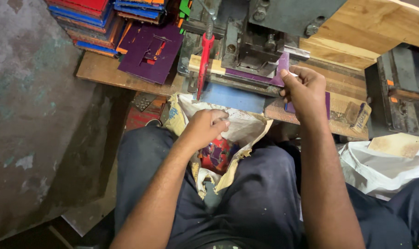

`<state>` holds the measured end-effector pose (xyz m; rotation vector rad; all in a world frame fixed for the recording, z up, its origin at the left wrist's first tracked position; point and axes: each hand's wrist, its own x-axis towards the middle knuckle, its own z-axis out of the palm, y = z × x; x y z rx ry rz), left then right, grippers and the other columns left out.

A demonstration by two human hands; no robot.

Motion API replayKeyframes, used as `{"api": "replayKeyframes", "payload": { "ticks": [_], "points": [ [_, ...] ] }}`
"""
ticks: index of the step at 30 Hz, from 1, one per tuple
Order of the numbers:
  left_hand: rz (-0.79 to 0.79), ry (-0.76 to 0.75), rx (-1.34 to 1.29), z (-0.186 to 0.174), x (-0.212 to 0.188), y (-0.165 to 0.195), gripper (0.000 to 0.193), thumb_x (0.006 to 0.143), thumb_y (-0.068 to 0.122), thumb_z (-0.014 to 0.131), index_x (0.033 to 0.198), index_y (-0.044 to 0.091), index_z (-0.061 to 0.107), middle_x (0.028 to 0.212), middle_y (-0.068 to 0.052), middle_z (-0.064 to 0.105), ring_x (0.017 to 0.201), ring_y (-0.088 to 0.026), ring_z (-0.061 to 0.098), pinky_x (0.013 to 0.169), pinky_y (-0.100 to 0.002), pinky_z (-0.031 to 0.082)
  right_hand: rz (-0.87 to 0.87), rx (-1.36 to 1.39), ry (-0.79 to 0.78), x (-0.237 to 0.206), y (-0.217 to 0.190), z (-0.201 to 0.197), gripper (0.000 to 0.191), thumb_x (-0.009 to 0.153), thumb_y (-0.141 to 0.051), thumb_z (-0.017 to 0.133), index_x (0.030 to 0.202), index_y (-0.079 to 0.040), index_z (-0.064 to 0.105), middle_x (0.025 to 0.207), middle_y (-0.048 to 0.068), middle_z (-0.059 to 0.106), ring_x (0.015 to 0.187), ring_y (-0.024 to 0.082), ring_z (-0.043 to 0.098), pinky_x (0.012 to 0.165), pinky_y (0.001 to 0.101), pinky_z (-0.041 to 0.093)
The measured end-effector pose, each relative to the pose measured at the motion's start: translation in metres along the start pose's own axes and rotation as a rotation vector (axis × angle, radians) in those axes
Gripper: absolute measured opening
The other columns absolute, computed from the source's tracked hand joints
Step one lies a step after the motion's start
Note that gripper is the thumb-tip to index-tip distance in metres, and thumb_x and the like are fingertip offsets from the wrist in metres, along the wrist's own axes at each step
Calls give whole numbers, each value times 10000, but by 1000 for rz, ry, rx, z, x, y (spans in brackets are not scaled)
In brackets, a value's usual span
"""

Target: The person sits at a manual press machine and punches rectangular frames out of colored plastic sheets. They place each sheet under the die, pull the press lever to cut the frame shape, then move the finished frame to a stack and drop the scrap pieces into a bag between their legs.

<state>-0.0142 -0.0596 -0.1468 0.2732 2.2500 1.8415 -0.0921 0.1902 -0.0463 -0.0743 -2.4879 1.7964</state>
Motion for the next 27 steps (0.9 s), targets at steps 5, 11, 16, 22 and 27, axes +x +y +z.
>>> {"api": "replayKeyframes", "payload": {
  "ticks": [5, 11, 16, 22, 27],
  "points": [
    [-24, 6, 11, 0, -1, 4, 382, 902, 241, 665, 1173, -26, 703, 841, -113, 788, 631, -147, 739, 626, -297, 566, 10, 2, 3, 0, -3, 3, 291, 976, -126, 724, 1171, 89, 701, 733, 10, 665, 556, 45, 567, 458, 201, 430],
    [-34, 4, -14, 1, -1, 4, 407, 899, 235, 672, 1200, -38, 689, 860, -112, 788, 635, -138, 740, 634, -289, 569, 21, -5, 20, 5, -2, 5, 320, 954, -87, 728, 1213, 93, 678, 727, 24, 682, 529, 44, 572, 432, 195, 420],
    [6, -3, -73, 2, 1, 1, 387, 909, 219, 668, 1189, -46, 698, 854, -97, 788, 624, -118, 706, 611, -271, 562, 31, 24, 27, 8, 4, 1, 381, 910, -35, 738, 1261, 75, 639, 749, 30, 698, 525, 46, 580, 420, 189, 419],
    [-65, 3, -361, 2, 3, 2, 342, 961, 253, 660, 1147, -26, 730, 888, -51, 775, 634, -75, 673, 518, -228, 474, 157, 39, 23, -33, 22, -59, 293, 931, 6, 726, 1221, 52, 733, 808, 87, 680, 554, 89, 546, 475, 217, 393],
    [-75, -43, -576, 26, 4, 13, 319, 926, 216, 705, 1185, 31, 688, 883, -40, 770, 633, -68, 666, 483, -209, 434, 178, 211, -29, -84, 50, -80, 303, 907, 27, 704, 1209, 36, 683, 855, 68, 718, 582, 94, 613, 505, 209, 459]
  ]
}}
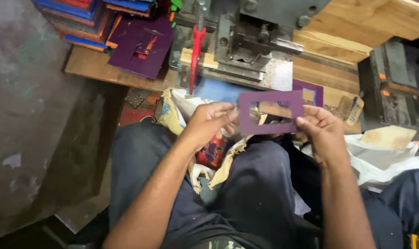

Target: The person sits at a manual press machine and punches rectangular frames out of colored plastic sheets. They place each sheet under the die, pull the press lever to cut the frame shape, then move the finished frame to a stack and drop the scrap pieces into a bag between their legs.

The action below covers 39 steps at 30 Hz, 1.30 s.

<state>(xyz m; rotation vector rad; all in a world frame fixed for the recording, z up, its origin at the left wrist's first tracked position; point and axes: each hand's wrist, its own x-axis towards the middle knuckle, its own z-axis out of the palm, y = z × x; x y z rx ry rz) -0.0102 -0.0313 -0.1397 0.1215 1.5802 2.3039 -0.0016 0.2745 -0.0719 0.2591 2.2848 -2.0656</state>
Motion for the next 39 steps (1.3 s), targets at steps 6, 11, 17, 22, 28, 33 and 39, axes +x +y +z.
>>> {"api": "replayKeyframes", "payload": {
  "ticks": [6, 11, 17, 22, 28, 33, 39],
  "points": [
    [43, 12, 52, 6, -18, 8, 144, 905, 123, 765, 946, -12, 736, 751, -22, 704, 597, -49, 612, 504, -206, 424, -54, -121, -128, -13, 0, -9, 292, 913, -11, 702, 1202, 17, 675, 861, 58, 723, 584, 97, 607, 491, 211, 440],
    [91, -60, 113, -21, -39, 45, 99, 870, 135, 767, 916, 49, 752, 716, 6, 712, 595, -35, 625, 529, -190, 452, -219, -458, 306, 39, 11, -60, 325, 1000, -254, 776, 1164, 26, 748, 944, 99, 727, 729, 182, 649, 628, 291, 500],
    [120, -122, 52, -43, -68, 80, 100, 854, 133, 780, 901, 50, 751, 749, -5, 730, 617, -53, 651, 547, -195, 454, -167, -1227, 543, 95, 66, -100, 580, 872, -489, 894, 1036, 54, 776, 924, 293, 728, 842, 432, 691, 749, 512, 529],
    [323, 30, 281, -122, -102, 95, 166, 850, 101, 831, 813, -8, 712, 714, -70, 684, 592, -104, 655, 538, -240, 501, -38, -1130, 505, 98, 92, -100, 446, 914, -435, 807, 913, 11, 799, 867, 267, 744, 800, 423, 712, 794, 501, 548],
    [495, 403, -287, -208, -87, 69, 125, 874, 62, 748, 947, -29, 705, 804, -109, 726, 595, -165, 650, 531, -264, 489, -118, -1261, 544, 107, 103, -118, 349, 872, -338, 784, 889, 10, 800, 812, 265, 732, 786, 427, 707, 792, 499, 562],
    [385, 645, -184, -222, -68, 45, 86, 882, 44, 763, 924, -7, 709, 775, -78, 702, 606, -150, 651, 506, -252, 475, -189, -1252, 532, 116, 101, -130, 383, 879, -335, 856, 860, 43, 793, 810, 253, 732, 769, 387, 706, 797, 469, 560],
    [347, 705, -183, -200, -38, 41, 121, 932, 60, 751, 856, 2, 676, 788, -86, 712, 653, -168, 719, 527, -258, 544, 100, -543, 406, 104, 64, -137, 271, 1050, -210, 769, 886, -13, 682, 805, 113, 691, 627, 172, 624, 476, 316, 400]
  ]
}}
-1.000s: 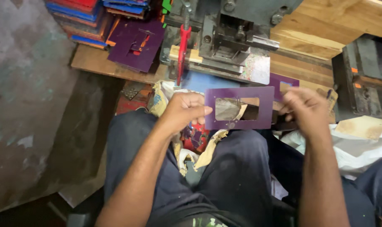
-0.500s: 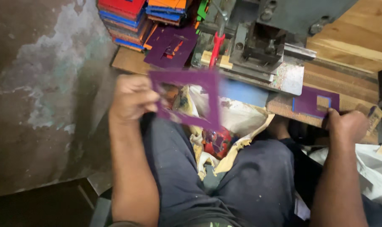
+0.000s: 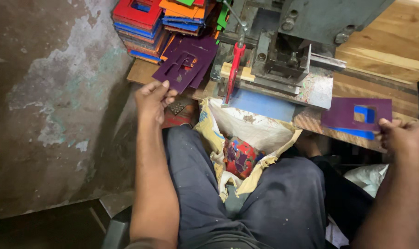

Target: The person sits at a manual press machine and punches rectangular frames out of colored plastic sheets. They place each sheet under the die, pull the press lever to cut the frame shape, then move the finished frame to a stack and drop the scrap pieces into a bag between their legs.

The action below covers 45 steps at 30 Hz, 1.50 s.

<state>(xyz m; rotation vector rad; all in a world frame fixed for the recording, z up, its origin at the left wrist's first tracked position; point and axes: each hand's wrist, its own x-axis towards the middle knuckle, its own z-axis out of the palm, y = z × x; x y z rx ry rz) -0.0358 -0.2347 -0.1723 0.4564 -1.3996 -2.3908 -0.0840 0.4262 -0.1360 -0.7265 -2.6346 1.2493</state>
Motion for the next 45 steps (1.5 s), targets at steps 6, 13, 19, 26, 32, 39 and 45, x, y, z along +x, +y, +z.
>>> {"api": "replayKeyframes", "payload": {
  "ticks": [6, 13, 19, 26, 32, 39, 45],
  "points": [
    [-4, -7, 205, 29, 7, -6, 174, 918, 138, 746, 821, 9, 681, 772, -99, 750, 589, -143, 709, 496, -250, 539, -12, 234, -138, 0, -12, -29, 238, 1125, -229, 606, 915, -132, 660, 695, -10, 611, 491, 69, 460, 384, 229, 289],
    [-61, 39, 393, 45, -21, 21, 344, 942, 298, 775, 799, 3, 670, 656, -73, 668, 456, -106, 587, 386, -250, 412, -41, 592, -304, -13, -32, -50, 234, 1180, -174, 533, 1032, -31, 642, 840, 30, 612, 601, 41, 507, 459, 189, 319],
    [-175, -594, 730, 113, -93, 50, 299, 911, 300, 761, 875, 3, 778, 617, -89, 687, 441, -98, 552, 407, -232, 411, -77, 866, -475, -33, -59, 6, 143, 1109, -84, 608, 1015, 24, 614, 799, 58, 617, 606, 85, 573, 475, 199, 388],
    [295, -852, 924, 232, -153, 1, 645, 883, 263, 746, 1473, 124, 525, 817, -109, 774, 687, -251, 717, 689, -399, 571, -33, 841, -398, -38, -66, 33, 155, 1074, -133, 602, 1011, 4, 637, 813, 124, 712, 565, 84, 612, 474, 209, 466],
    [548, -818, 1162, 256, -150, -28, 769, 887, 281, 743, 1563, 164, 395, 924, -179, 741, 839, -405, 703, 755, -505, 549, -56, 877, -412, -43, -77, 47, 168, 1070, -117, 590, 1024, 33, 652, 822, 139, 722, 562, 88, 615, 485, 213, 478],
    [577, -753, 1366, 248, -136, -37, 809, 897, 294, 735, 1585, 169, 327, 915, -188, 727, 813, -397, 699, 721, -510, 546, -101, 808, -398, -69, -111, 48, 203, 994, -69, 649, 1148, 59, 678, 850, 93, 724, 595, 63, 607, 502, 197, 452],
    [536, -710, 1393, 244, -137, -28, 862, 888, 284, 734, 1572, 15, 284, 834, -187, 725, 738, -384, 704, 684, -495, 556, -404, 434, -303, -89, -130, 61, 415, 918, -36, 748, 1319, 61, 705, 857, -3, 617, 678, 42, 503, 577, 211, 396]
  ]
}}
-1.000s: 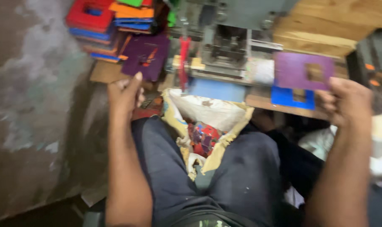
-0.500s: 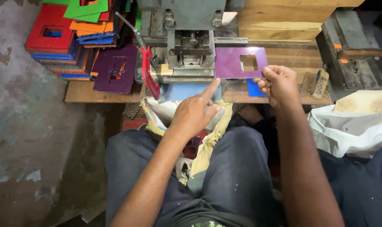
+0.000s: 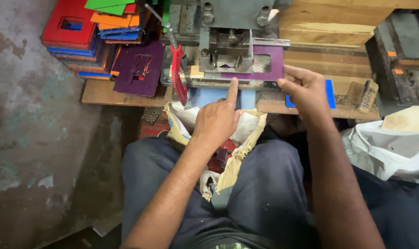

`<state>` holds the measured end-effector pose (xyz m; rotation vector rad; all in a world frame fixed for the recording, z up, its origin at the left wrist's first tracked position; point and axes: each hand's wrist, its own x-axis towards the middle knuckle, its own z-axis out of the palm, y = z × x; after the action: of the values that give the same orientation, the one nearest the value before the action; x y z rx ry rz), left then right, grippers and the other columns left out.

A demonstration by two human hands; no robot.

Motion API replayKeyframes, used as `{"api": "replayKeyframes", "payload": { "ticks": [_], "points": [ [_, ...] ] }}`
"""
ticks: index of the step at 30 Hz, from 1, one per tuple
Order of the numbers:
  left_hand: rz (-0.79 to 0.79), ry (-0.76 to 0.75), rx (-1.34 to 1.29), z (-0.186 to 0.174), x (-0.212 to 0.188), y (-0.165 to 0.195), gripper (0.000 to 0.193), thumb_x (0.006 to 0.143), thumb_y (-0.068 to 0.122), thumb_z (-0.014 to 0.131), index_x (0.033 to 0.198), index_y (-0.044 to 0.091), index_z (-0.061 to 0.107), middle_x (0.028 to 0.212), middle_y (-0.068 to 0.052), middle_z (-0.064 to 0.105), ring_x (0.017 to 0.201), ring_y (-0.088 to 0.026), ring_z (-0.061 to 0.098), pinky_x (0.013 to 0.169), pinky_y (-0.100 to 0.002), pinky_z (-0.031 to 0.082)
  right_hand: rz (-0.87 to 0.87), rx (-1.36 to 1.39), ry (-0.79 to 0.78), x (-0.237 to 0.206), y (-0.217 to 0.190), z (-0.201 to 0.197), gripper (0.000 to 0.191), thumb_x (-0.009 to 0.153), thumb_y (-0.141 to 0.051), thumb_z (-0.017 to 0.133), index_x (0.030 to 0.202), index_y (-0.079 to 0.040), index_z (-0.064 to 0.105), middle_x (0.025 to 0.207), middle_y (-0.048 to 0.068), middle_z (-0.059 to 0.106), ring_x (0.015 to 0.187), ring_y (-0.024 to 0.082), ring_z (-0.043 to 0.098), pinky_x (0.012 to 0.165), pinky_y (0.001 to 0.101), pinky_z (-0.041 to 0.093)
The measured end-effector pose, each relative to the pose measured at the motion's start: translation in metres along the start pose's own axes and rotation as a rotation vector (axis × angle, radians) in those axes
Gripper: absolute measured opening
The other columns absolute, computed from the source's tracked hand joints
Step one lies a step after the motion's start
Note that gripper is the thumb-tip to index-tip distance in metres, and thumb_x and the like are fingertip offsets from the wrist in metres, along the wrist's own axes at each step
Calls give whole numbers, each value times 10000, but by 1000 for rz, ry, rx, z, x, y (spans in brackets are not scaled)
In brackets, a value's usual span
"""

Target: The person sits at a manual press machine and punches rectangular frames out of colored plastic sheets. They place each sheet under the die, pull the press lever to cut the frame shape, then move the finished frame to a stack and drop the scrap pieces into a bag between their legs.

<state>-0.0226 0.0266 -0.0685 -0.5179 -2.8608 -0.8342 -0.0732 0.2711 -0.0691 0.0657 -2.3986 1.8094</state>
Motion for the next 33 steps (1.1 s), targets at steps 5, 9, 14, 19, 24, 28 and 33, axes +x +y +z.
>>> {"api": "replayKeyframes", "payload": {
  "ticks": [5, 9, 14, 19, 24, 28, 33],
  "points": [
    [-115, -21, 23, -13, -5, -8, 888, 890, 274, 724, 1556, -74, 249, 753, -211, 716, 683, -396, 706, 654, -509, 562, -277, -628, 11, 4, -12, 31, 436, 837, -85, 844, 1248, 10, 731, 893, 42, 627, 757, 118, 575, 668, 292, 488],
    [-169, -57, 22, -15, -8, -9, 888, 881, 246, 712, 1561, -67, 235, 736, -216, 715, 671, -403, 704, 649, -522, 556, -122, -592, -25, -3, -23, 41, 526, 834, -148, 883, 1302, -33, 670, 848, 19, 599, 747, 107, 544, 645, 295, 481],
    [-145, -28, -1, -10, -5, -6, 914, 878, 244, 711, 1553, -109, 207, 730, -218, 713, 659, -407, 701, 639, -524, 557, 50, -385, -83, -6, -33, 34, 643, 817, -153, 841, 1430, -109, 653, 784, -26, 522, 694, 90, 486, 610, 273, 450],
    [-150, -43, 12, -4, -2, -6, 933, 890, 242, 703, 1557, -129, 166, 732, -217, 713, 649, -405, 703, 622, -524, 558, -13, -440, -72, -5, -31, 34, 634, 822, -164, 859, 1409, -74, 637, 799, -52, 570, 710, 67, 523, 635, 252, 481],
    [-171, -62, 24, -1, 0, -5, 927, 894, 238, 697, 1563, -105, 154, 723, -226, 712, 651, -415, 698, 619, -532, 552, 4, -409, -56, -3, -21, 33, 656, 804, -170, 855, 1410, -59, 629, 772, -36, 541, 688, 88, 499, 611, 268, 466],
    [-163, -47, 26, 0, 0, -3, 930, 896, 230, 698, 1566, -108, 150, 721, -233, 710, 654, -425, 695, 636, -534, 554, -72, -473, -42, -1, -16, 30, 665, 799, -181, 889, 1390, -21, 628, 796, -28, 552, 712, 96, 522, 636, 267, 480],
    [-165, -45, 29, -2, -1, -3, 916, 899, 233, 699, 1565, -97, 162, 726, -232, 709, 658, -424, 696, 638, -534, 556, -44, -452, -65, -3, -20, 31, 681, 801, -168, 870, 1417, -29, 616, 790, -19, 545, 701, 93, 515, 617, 267, 469]
  ]
}}
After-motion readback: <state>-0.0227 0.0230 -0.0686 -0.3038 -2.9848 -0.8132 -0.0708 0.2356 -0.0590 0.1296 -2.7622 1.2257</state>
